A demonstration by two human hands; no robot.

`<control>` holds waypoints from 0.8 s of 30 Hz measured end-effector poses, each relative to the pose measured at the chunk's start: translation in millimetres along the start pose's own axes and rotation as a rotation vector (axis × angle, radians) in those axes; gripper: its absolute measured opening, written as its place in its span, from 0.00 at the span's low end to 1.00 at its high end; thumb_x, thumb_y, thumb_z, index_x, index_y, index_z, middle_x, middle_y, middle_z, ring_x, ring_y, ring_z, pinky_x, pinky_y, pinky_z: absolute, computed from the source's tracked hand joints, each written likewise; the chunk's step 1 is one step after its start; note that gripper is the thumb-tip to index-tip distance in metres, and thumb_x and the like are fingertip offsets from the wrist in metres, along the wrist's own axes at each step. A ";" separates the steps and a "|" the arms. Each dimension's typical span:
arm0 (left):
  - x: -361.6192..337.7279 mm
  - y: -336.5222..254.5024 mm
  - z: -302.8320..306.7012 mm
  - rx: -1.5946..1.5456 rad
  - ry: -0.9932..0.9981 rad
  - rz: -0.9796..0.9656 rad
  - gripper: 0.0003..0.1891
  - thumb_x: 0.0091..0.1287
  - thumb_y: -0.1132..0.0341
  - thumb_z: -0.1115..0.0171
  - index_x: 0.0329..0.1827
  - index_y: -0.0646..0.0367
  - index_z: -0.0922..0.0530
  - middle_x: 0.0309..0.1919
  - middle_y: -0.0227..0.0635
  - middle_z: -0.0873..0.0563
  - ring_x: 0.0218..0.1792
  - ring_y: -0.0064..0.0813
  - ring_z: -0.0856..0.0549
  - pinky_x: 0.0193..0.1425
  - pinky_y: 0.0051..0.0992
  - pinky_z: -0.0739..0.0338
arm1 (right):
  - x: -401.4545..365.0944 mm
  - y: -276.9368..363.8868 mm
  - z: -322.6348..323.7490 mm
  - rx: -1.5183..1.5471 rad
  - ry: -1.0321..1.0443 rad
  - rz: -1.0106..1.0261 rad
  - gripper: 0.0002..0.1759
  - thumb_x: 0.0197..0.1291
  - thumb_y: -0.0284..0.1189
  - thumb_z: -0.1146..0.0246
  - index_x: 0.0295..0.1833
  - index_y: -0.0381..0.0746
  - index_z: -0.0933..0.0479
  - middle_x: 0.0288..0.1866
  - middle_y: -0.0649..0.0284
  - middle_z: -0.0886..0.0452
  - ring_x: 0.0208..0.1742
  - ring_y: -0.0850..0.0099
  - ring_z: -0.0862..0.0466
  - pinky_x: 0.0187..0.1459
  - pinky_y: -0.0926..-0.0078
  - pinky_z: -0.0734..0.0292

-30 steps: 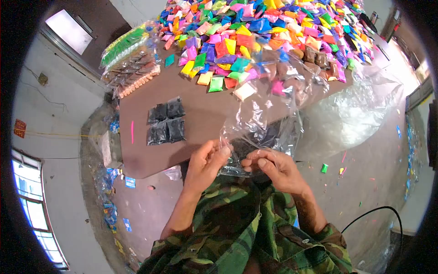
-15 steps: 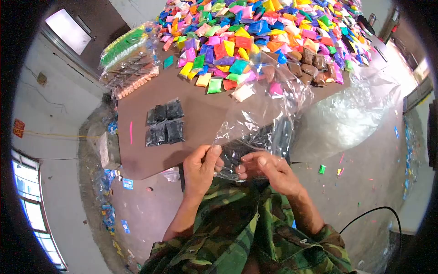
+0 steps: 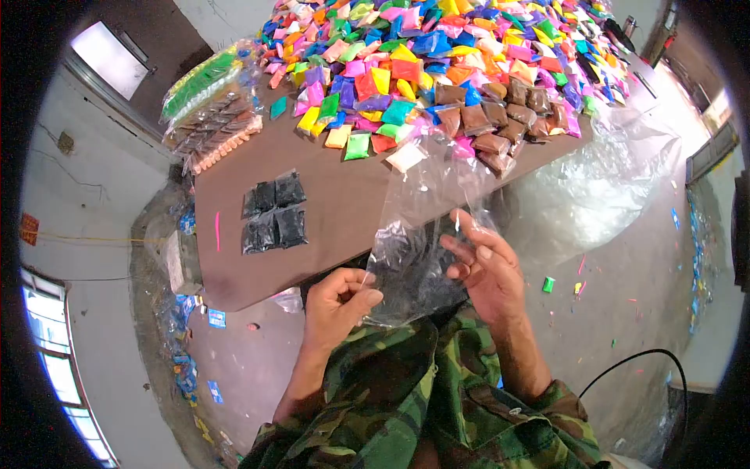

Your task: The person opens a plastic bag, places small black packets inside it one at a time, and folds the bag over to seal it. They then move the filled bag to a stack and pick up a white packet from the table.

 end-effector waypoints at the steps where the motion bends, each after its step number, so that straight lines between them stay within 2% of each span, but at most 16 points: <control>1: -1.3 0.2 0.8 -0.021 0.010 0.027 0.10 0.70 0.68 0.27 0.48 0.65 0.14 0.30 0.31 0.11 0.26 0.14 0.17 0.29 0.18 0.24 | 0.5 -1.6 2.0 0.090 0.019 -0.005 0.22 0.76 0.27 0.42 0.72 0.36 0.26 0.77 0.48 0.27 0.64 0.56 0.14 0.49 0.64 0.12; 3: -4.4 3.6 1.2 -0.041 0.025 0.063 0.10 0.69 0.68 0.26 0.48 0.65 0.14 0.30 0.30 0.11 0.27 0.13 0.17 0.29 0.17 0.24 | 1.2 -1.5 5.1 0.269 0.057 -0.014 0.25 0.75 0.29 0.42 0.75 0.38 0.29 0.77 0.46 0.28 0.65 0.55 0.15 0.50 0.63 0.11; 4: -6.2 6.2 1.1 -0.042 0.030 0.068 0.11 0.69 0.68 0.25 0.48 0.64 0.14 0.29 0.30 0.12 0.27 0.13 0.18 0.29 0.17 0.24 | 1.2 -2.1 4.0 0.267 0.029 -0.070 0.28 0.77 0.33 0.41 0.78 0.40 0.35 0.75 0.45 0.26 0.64 0.56 0.14 0.47 0.66 0.12; 7: -7.2 10.0 1.4 -0.011 0.043 0.041 0.11 0.68 0.68 0.24 0.48 0.64 0.14 0.29 0.29 0.12 0.27 0.13 0.18 0.31 0.16 0.24 | 3.7 -5.6 -13.0 0.301 0.089 -0.246 0.34 0.77 0.44 0.40 0.81 0.42 0.37 0.73 0.50 0.23 0.59 0.62 0.14 0.45 0.70 0.16; 8: -7.7 11.4 1.9 0.005 0.044 0.025 0.12 0.67 0.67 0.23 0.48 0.64 0.14 0.28 0.28 0.13 0.27 0.12 0.18 0.31 0.16 0.24 | 3.9 -9.0 -5.3 0.251 0.052 -0.271 0.34 0.78 0.46 0.41 0.80 0.41 0.36 0.69 0.52 0.20 0.55 0.65 0.14 0.43 0.73 0.17; 11: -10.3 10.8 -0.8 0.080 0.117 -0.098 0.15 0.64 0.69 0.21 0.50 0.64 0.14 0.30 0.28 0.13 0.29 0.13 0.18 0.33 0.17 0.23 | 15.8 -6.9 23.4 -0.002 -0.070 -0.175 0.29 0.79 0.43 0.43 0.78 0.41 0.33 0.68 0.55 0.18 0.54 0.64 0.12 0.40 0.76 0.18; 12: -11.1 11.2 -5.1 0.025 0.161 -0.071 0.16 0.63 0.70 0.20 0.52 0.64 0.15 0.32 0.28 0.12 0.31 0.13 0.17 0.35 0.18 0.22 | 18.7 -3.1 25.5 0.007 -0.116 -0.128 0.29 0.80 0.43 0.43 0.78 0.42 0.33 0.72 0.56 0.21 0.57 0.64 0.13 0.41 0.75 0.17; 15: -15.9 11.6 -15.4 -0.081 0.259 0.000 0.21 0.60 0.73 0.19 0.55 0.65 0.16 0.38 0.30 0.12 0.38 0.16 0.16 0.42 0.20 0.19 | 20.3 15.0 7.8 0.052 -0.107 -0.048 0.28 0.80 0.43 0.43 0.78 0.44 0.32 0.77 0.56 0.26 0.63 0.63 0.16 0.46 0.70 0.13; 16: -16.5 13.6 -16.5 -0.078 0.273 0.016 0.23 0.59 0.74 0.18 0.57 0.65 0.17 0.41 0.31 0.13 0.41 0.18 0.15 0.46 0.22 0.18 | 21.4 16.2 8.3 0.055 -0.075 -0.046 0.28 0.80 0.44 0.45 0.79 0.46 0.33 0.80 0.56 0.31 0.67 0.61 0.18 0.53 0.64 0.11; 17: -17.1 15.3 -17.6 -0.075 0.286 0.031 0.25 0.58 0.75 0.18 0.58 0.65 0.18 0.43 0.32 0.13 0.44 0.20 0.15 0.49 0.23 0.17 | 21.7 18.9 7.4 0.080 -0.048 -0.038 0.28 0.81 0.44 0.46 0.79 0.46 0.34 0.80 0.55 0.31 0.68 0.60 0.18 0.55 0.61 0.11; 20: -16.8 10.0 -17.7 -0.178 0.317 0.020 0.21 0.62 0.75 0.20 0.56 0.66 0.17 0.46 0.31 0.14 0.45 0.16 0.15 0.49 0.19 0.19 | 23.5 23.8 2.3 0.191 0.032 -0.031 0.28 0.82 0.44 0.50 0.80 0.45 0.35 0.80 0.53 0.31 0.70 0.55 0.20 0.59 0.52 0.12; 24: -14.0 12.7 -12.4 -0.109 0.247 -0.016 0.18 0.67 0.72 0.24 0.57 0.66 0.18 0.45 0.32 0.12 0.44 0.17 0.14 0.49 0.20 0.18 | 23.0 28.3 -4.3 0.389 0.115 -0.036 0.28 0.84 0.43 0.54 0.81 0.44 0.37 0.80 0.50 0.32 0.73 0.50 0.22 0.64 0.42 0.16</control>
Point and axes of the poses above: each hand's wrist, its own x-axis towards the middle knuckle, its own z-axis out of the back of the hand, y = z × x, the point moved 9 cm from there along x, towards the middle knuckle
